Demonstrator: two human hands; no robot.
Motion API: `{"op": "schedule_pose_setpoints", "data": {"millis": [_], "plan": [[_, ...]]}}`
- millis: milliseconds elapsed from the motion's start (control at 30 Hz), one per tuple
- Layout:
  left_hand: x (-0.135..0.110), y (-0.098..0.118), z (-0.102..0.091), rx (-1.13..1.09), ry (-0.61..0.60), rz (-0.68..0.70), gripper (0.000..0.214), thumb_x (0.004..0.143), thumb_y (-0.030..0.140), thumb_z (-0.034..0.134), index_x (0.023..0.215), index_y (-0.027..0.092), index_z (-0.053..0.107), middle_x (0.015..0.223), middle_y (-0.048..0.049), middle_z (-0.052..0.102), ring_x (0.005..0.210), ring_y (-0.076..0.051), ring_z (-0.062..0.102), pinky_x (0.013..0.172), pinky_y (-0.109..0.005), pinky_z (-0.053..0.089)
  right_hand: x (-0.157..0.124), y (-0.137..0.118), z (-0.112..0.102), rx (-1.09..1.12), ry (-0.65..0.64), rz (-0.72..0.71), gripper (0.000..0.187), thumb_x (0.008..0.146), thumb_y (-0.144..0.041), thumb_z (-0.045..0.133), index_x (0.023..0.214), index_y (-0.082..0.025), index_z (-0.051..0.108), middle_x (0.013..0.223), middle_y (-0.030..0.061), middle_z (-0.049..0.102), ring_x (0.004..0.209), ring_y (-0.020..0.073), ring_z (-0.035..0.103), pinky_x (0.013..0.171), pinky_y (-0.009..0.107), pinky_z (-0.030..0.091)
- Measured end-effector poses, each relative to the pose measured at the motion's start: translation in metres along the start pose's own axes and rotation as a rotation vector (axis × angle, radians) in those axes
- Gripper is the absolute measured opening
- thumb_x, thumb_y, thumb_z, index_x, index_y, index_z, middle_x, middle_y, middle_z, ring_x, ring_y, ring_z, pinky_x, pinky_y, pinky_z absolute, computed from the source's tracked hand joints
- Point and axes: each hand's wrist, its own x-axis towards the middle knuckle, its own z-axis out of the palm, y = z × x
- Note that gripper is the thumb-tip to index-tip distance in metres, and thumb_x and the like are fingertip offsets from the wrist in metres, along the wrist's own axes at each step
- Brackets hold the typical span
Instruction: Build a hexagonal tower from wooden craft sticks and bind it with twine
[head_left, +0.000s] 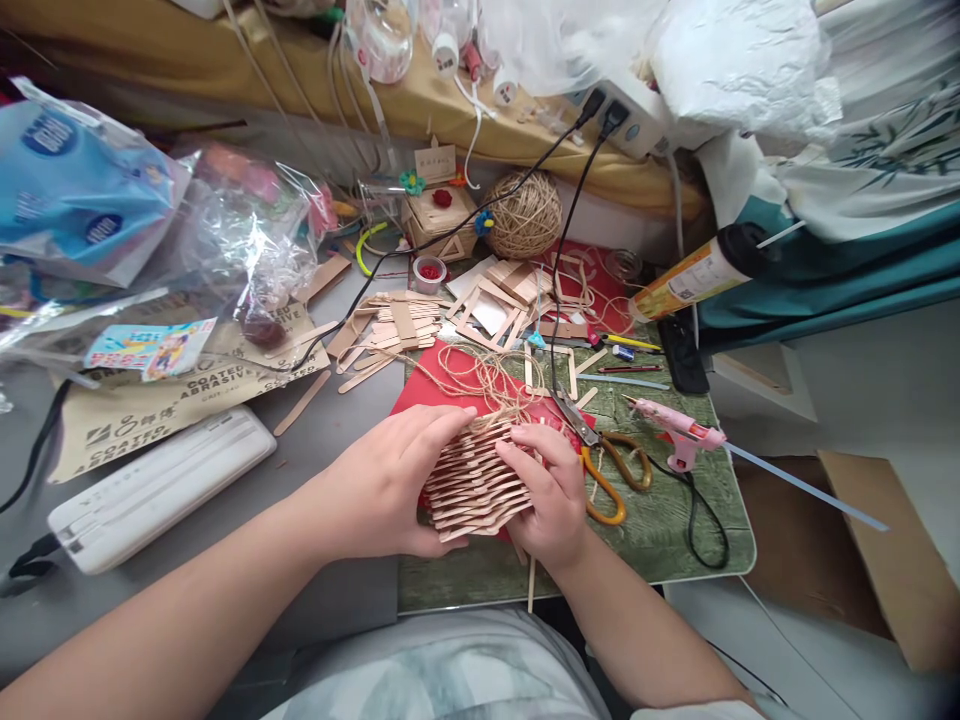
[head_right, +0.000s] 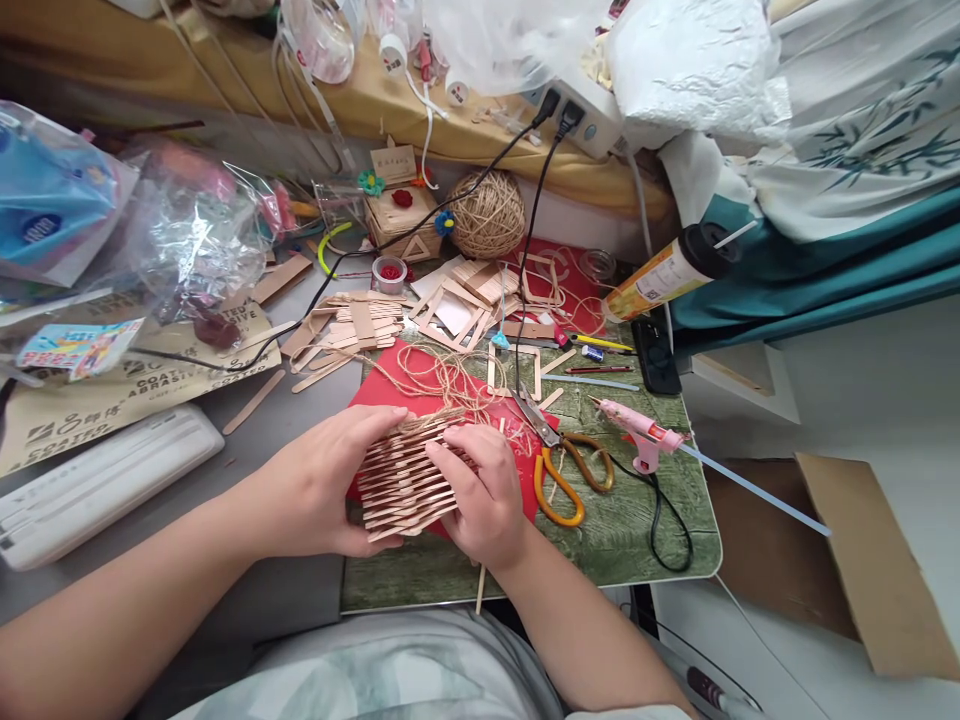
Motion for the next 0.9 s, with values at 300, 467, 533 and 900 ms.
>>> {"op": "schedule_pose_setpoints", "data": {"millis": [300, 467, 533, 900], "plan": [[0.000, -0.001, -0.001, -0.003, 0.007, 0.009, 0.112, 0.078, 0.043, 0.087, 0.166, 0.022, 0.021, 0.151, -0.0218, 0.057, 0.133, -0.037, 0.061, 0.111, -0.053, 0.053, -0.002, 0.006, -0.005, 0.102, -0.008, -0.003, 0.060, 0.099, -0.043, 0.068, 0.153, -0.022, 0.052, 0.132, 0.0168, 0.065, 0.125, 0.0331, 0.068, 0.103, 0.060, 0.063], [-0.001, -0.004, -0.003, 0.003, -0.023, 0.023, 0.126, 0.072, 0.067, 0.090, 0.166, 0.021, 0.021, 0.153, -0.0243, 0.056, 0.136, -0.041, 0.059, 0.113, -0.057, 0.051, -0.002, 0.008, -0.006, 0.097, -0.018, -0.008, 0.057, 0.102, -0.044, 0.065, 0.152, -0.021, 0.053, 0.130, 0.0161, 0.065, 0.125, 0.0324, 0.068, 0.103, 0.060, 0.063], [-0.001, -0.005, -0.004, 0.004, -0.030, 0.037, 0.129, 0.070, 0.074, 0.088, 0.166, 0.021, 0.021, 0.152, -0.0247, 0.056, 0.137, -0.042, 0.060, 0.115, -0.057, 0.050, -0.003, 0.008, -0.006, 0.079, -0.022, -0.013, 0.052, 0.103, -0.043, 0.062, 0.151, -0.024, 0.054, 0.130, 0.0144, 0.065, 0.124, 0.0312, 0.068, 0.102, 0.060, 0.064], [0.001, -0.010, -0.008, -0.109, -0.009, 0.026, 0.089, 0.097, 0.078, 0.055, 0.162, 0.021, 0.033, 0.149, -0.0196, 0.060, 0.132, -0.035, 0.062, 0.111, -0.049, 0.050, -0.012, 0.007, 0.001, 0.158, 0.061, -0.020, 0.043, 0.099, -0.030, 0.067, 0.140, -0.021, 0.063, 0.125, 0.0138, 0.064, 0.117, 0.0304, 0.068, 0.102, 0.064, 0.063]]}}
